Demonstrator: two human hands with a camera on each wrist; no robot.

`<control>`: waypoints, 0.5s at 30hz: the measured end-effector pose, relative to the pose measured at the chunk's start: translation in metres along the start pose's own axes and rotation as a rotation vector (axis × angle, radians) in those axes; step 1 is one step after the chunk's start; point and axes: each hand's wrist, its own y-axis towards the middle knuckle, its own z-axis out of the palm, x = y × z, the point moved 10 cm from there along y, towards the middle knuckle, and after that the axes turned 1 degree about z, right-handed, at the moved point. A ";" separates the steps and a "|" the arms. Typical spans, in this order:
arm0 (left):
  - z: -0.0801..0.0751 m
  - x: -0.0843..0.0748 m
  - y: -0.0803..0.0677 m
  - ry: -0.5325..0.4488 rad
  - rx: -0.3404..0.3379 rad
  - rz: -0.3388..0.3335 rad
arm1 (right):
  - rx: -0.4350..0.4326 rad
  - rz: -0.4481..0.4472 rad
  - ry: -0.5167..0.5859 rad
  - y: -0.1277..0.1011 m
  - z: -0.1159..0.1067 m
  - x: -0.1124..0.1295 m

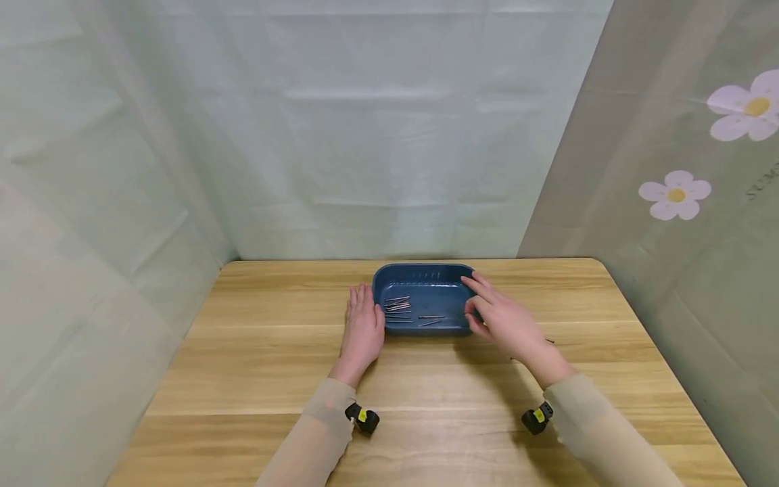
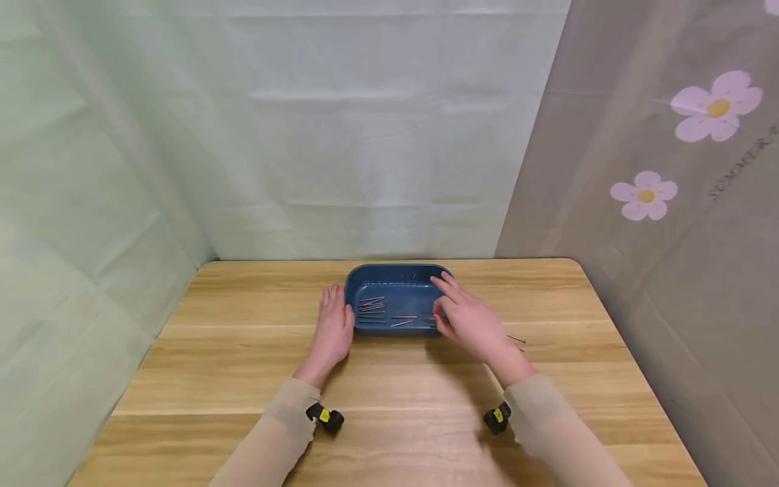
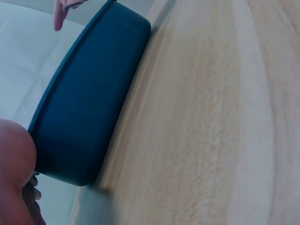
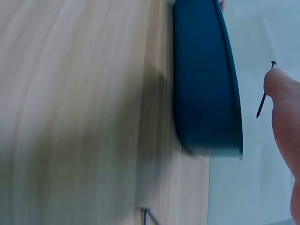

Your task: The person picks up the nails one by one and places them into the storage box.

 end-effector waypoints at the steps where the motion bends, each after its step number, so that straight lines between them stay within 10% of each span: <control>1: -0.001 0.000 0.000 0.001 -0.001 0.000 | 0.000 0.002 -0.002 0.003 0.001 0.001; 15: -0.002 0.002 0.000 -0.001 0.002 -0.011 | 0.132 0.091 -0.022 0.035 0.028 -0.001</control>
